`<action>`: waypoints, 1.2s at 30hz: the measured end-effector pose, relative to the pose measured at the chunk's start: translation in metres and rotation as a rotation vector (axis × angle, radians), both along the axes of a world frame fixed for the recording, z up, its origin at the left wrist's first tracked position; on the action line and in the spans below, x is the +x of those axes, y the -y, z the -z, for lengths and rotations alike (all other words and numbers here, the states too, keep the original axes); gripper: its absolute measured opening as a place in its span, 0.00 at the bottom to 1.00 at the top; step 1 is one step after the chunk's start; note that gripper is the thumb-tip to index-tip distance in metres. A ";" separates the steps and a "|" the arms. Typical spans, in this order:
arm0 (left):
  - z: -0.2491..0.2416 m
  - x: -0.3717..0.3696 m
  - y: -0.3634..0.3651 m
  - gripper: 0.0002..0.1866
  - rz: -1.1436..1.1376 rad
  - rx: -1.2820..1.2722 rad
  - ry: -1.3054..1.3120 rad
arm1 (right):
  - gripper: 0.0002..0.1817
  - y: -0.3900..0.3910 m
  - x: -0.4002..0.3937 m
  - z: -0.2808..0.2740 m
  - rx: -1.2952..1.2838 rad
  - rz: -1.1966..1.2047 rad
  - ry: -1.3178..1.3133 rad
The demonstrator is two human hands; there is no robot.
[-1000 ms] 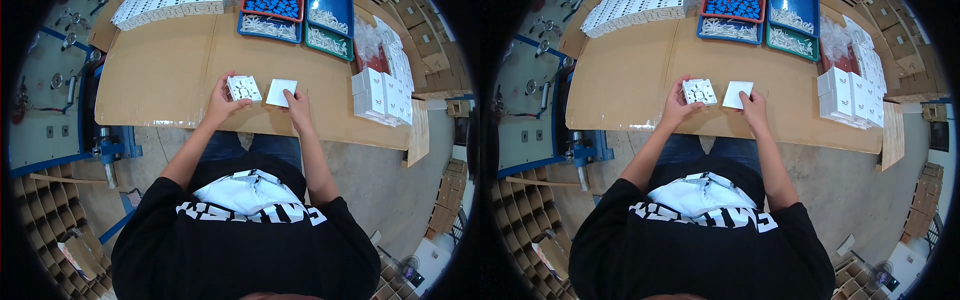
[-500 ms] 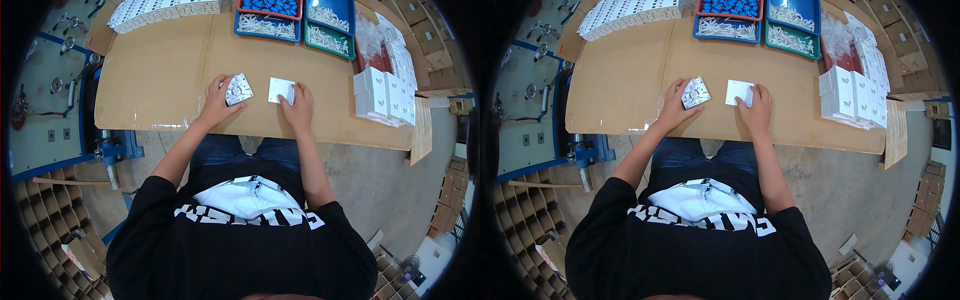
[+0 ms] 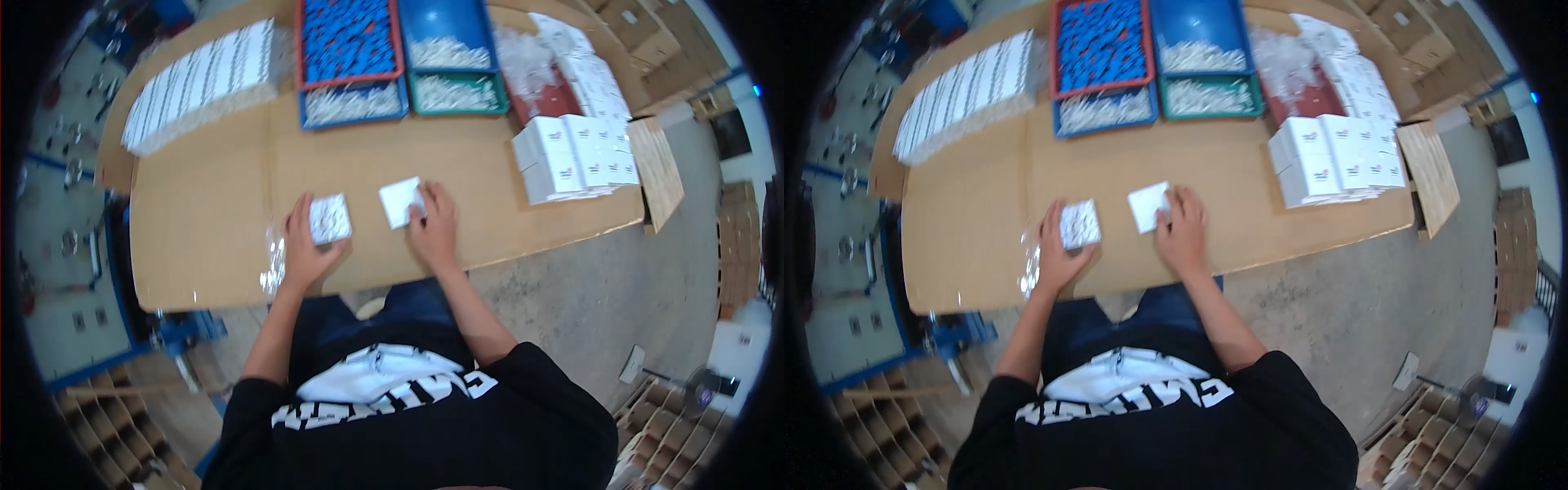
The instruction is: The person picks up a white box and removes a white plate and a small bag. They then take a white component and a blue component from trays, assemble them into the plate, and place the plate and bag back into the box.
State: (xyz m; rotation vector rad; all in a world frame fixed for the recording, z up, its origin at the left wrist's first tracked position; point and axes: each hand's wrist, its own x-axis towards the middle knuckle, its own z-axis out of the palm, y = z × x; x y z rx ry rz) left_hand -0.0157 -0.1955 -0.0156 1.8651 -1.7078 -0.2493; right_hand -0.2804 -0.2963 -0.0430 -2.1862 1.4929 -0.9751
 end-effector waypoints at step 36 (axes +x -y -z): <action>0.014 0.007 0.009 0.50 -0.095 0.178 -0.048 | 0.51 0.667 -0.287 -0.091 0.431 0.465 -0.360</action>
